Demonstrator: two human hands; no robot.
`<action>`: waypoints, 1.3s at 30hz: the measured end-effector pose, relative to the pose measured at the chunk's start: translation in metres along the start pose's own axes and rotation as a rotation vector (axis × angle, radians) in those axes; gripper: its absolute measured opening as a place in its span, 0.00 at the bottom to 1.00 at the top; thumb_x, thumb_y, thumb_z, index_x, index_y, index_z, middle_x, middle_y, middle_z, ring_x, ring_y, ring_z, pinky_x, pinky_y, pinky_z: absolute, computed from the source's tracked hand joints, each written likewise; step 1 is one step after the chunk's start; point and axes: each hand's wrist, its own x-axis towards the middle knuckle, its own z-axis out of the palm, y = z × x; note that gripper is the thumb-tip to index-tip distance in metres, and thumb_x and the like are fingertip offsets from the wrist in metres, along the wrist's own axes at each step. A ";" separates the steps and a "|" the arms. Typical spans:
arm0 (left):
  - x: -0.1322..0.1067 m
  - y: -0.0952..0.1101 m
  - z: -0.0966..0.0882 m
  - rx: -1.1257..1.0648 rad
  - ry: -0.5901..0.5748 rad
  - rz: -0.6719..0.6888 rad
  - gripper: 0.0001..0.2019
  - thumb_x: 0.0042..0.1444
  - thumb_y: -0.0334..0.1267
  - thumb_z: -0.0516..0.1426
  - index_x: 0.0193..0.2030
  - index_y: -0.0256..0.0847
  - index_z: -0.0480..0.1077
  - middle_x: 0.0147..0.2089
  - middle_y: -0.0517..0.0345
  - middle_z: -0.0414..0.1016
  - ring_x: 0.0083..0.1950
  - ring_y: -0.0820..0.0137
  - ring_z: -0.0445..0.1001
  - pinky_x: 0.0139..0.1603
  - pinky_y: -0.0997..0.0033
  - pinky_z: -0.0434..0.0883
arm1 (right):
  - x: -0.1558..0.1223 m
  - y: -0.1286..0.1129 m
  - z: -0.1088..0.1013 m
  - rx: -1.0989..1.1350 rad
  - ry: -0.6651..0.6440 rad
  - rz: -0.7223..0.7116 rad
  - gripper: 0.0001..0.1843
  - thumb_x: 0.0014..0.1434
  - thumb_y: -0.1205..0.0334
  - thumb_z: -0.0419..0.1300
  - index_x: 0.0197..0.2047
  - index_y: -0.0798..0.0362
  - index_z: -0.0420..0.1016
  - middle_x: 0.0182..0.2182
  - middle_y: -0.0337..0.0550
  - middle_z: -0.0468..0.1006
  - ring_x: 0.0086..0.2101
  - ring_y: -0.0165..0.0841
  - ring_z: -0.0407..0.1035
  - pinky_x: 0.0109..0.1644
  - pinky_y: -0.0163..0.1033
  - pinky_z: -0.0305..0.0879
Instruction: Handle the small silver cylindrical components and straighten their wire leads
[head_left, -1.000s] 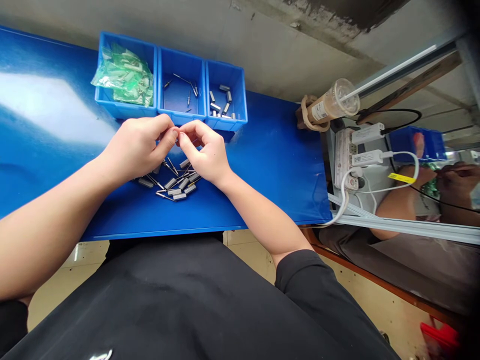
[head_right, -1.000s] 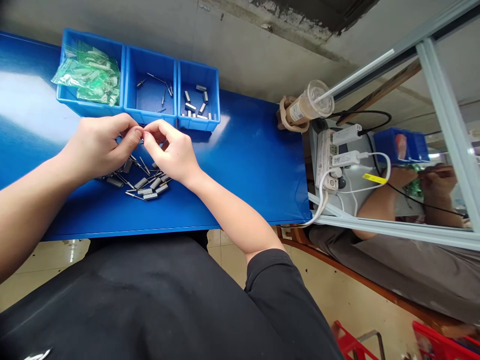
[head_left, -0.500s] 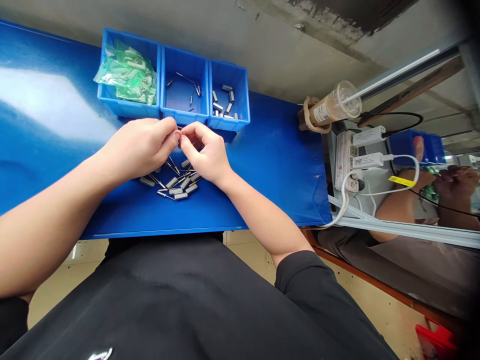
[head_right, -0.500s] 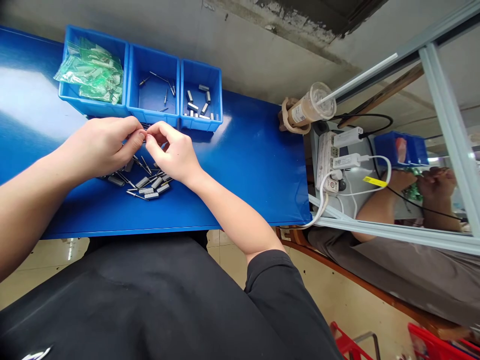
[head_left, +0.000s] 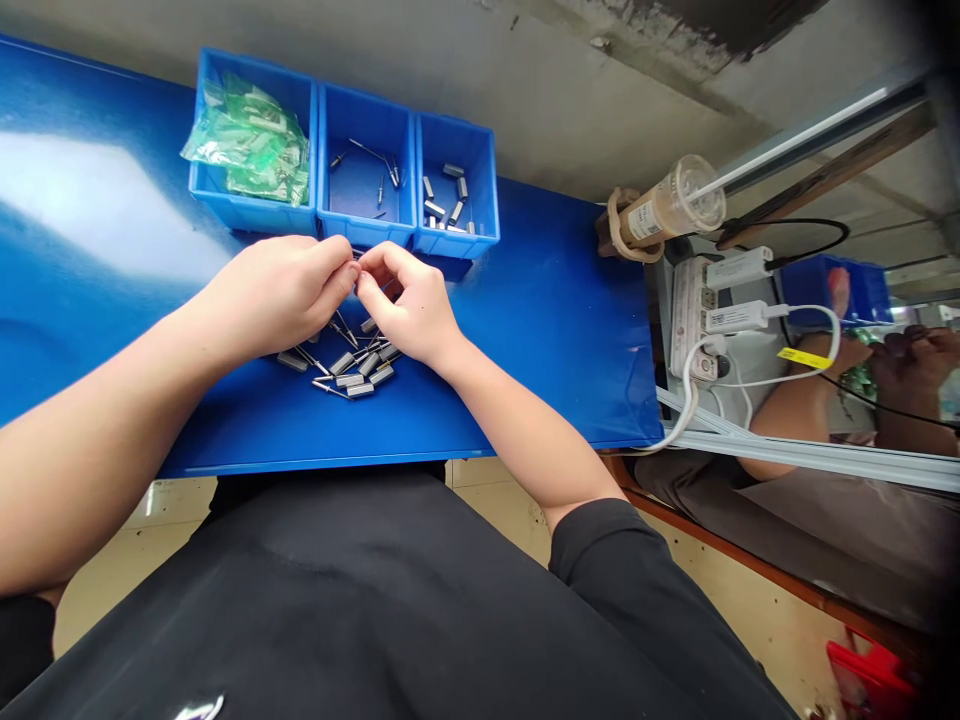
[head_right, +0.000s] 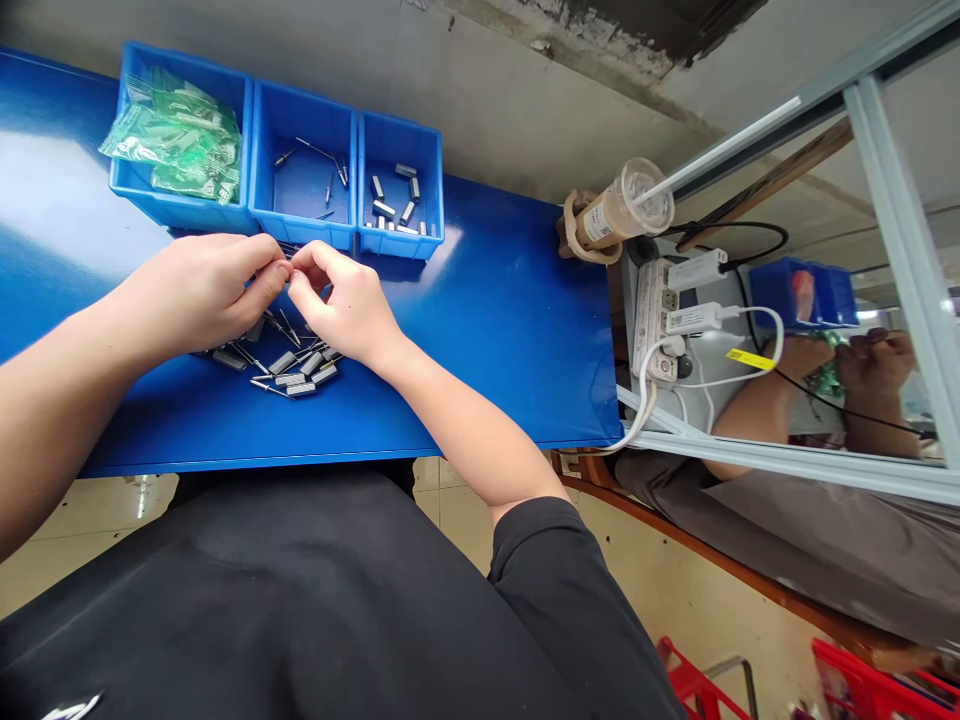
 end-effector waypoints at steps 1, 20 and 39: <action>0.000 0.000 0.000 -0.001 -0.005 0.000 0.20 0.76 0.45 0.41 0.43 0.39 0.69 0.37 0.48 0.75 0.36 0.62 0.71 0.37 0.64 0.60 | 0.000 0.000 0.000 0.004 0.000 -0.003 0.10 0.73 0.56 0.54 0.42 0.52 0.69 0.37 0.39 0.78 0.36 0.28 0.71 0.46 0.39 0.75; -0.001 0.003 -0.003 -0.035 -0.020 -0.002 0.18 0.76 0.45 0.43 0.43 0.40 0.69 0.36 0.49 0.72 0.37 0.62 0.66 0.38 0.63 0.58 | 0.000 -0.001 -0.001 -0.022 -0.020 0.026 0.11 0.73 0.53 0.54 0.43 0.52 0.69 0.38 0.41 0.79 0.38 0.30 0.72 0.48 0.40 0.76; 0.000 0.005 -0.006 -0.012 -0.086 -0.038 0.20 0.76 0.45 0.42 0.46 0.38 0.71 0.40 0.44 0.75 0.40 0.59 0.70 0.41 0.61 0.62 | 0.000 0.000 0.000 -0.027 -0.018 0.031 0.11 0.73 0.54 0.54 0.41 0.51 0.68 0.37 0.40 0.79 0.36 0.29 0.71 0.48 0.40 0.76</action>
